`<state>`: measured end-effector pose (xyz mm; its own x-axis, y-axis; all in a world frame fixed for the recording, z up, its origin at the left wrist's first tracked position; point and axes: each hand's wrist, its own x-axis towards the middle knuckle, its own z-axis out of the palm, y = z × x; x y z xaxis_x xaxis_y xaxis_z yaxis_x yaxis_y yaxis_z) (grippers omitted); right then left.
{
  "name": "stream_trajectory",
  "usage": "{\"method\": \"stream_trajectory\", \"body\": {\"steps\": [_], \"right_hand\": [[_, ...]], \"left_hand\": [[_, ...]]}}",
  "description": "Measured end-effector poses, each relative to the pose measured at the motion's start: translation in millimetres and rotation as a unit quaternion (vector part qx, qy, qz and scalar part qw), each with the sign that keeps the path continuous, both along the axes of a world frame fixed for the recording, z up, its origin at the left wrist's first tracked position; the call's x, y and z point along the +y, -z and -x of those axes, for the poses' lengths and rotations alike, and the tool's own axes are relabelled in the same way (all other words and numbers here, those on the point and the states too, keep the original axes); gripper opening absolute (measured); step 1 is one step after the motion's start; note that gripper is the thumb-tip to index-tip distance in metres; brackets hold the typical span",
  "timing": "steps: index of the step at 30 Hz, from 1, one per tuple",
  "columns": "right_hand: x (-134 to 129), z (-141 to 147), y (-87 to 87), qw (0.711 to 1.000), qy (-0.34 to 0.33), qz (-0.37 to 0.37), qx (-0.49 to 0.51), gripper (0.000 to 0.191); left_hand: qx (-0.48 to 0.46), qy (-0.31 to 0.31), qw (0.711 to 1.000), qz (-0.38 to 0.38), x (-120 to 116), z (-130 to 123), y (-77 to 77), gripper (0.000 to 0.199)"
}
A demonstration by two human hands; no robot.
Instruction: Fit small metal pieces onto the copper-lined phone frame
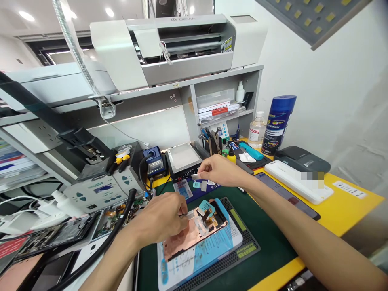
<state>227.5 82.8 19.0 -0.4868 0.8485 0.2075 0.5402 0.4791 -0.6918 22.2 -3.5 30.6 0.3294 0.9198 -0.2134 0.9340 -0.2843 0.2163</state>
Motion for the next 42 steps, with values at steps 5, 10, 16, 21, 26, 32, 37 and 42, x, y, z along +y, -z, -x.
{"method": "stream_trajectory", "body": {"steps": [5,10,16,21,26,32,37,42], "right_hand": [[0.5,-1.8,0.1,1.0,0.0,-0.001,0.001,0.014],[0.2,-2.7,-0.2,1.0,0.001,-0.003,0.005,0.014],[2.2,-4.5,0.3,1.0,0.0,0.001,0.018,0.014],[-4.3,-4.2,-6.4,0.999,0.001,0.016,0.038,0.015],[-18.6,1.0,-14.2,0.995,0.004,0.016,0.095,0.017],[-32.8,3.7,-20.4,0.994,0.011,0.02,0.106,0.018],[-39.7,5.0,-24.5,0.994,0.03,0.017,0.106,0.019],[-59.1,8.6,-28.3,0.995,0.05,0.013,0.083,0.019]], "left_hand": [[-0.009,0.006,1.0,0.023,7.3,4.7,3.5,0.011],[-0.035,0.012,0.999,0.032,10.4,6.2,2.1,0.006],[-0.062,-0.005,0.998,0.001,-14.3,14.2,-10.8,0.009],[-0.03,0.058,0.971,-0.232,-51.7,24.2,26.4,0.02],[-0.036,0.142,0.925,-0.35,-66.7,20.1,59.1,0.02],[-0.109,0.102,0.938,-0.313,-80.9,37.4,53.3,0.016],[-0.098,0.096,0.947,-0.291,-78.0,46.2,55.0,0.015],[-0.087,0.136,0.939,-0.303,-73.3,43.2,63.2,0.014]]}}
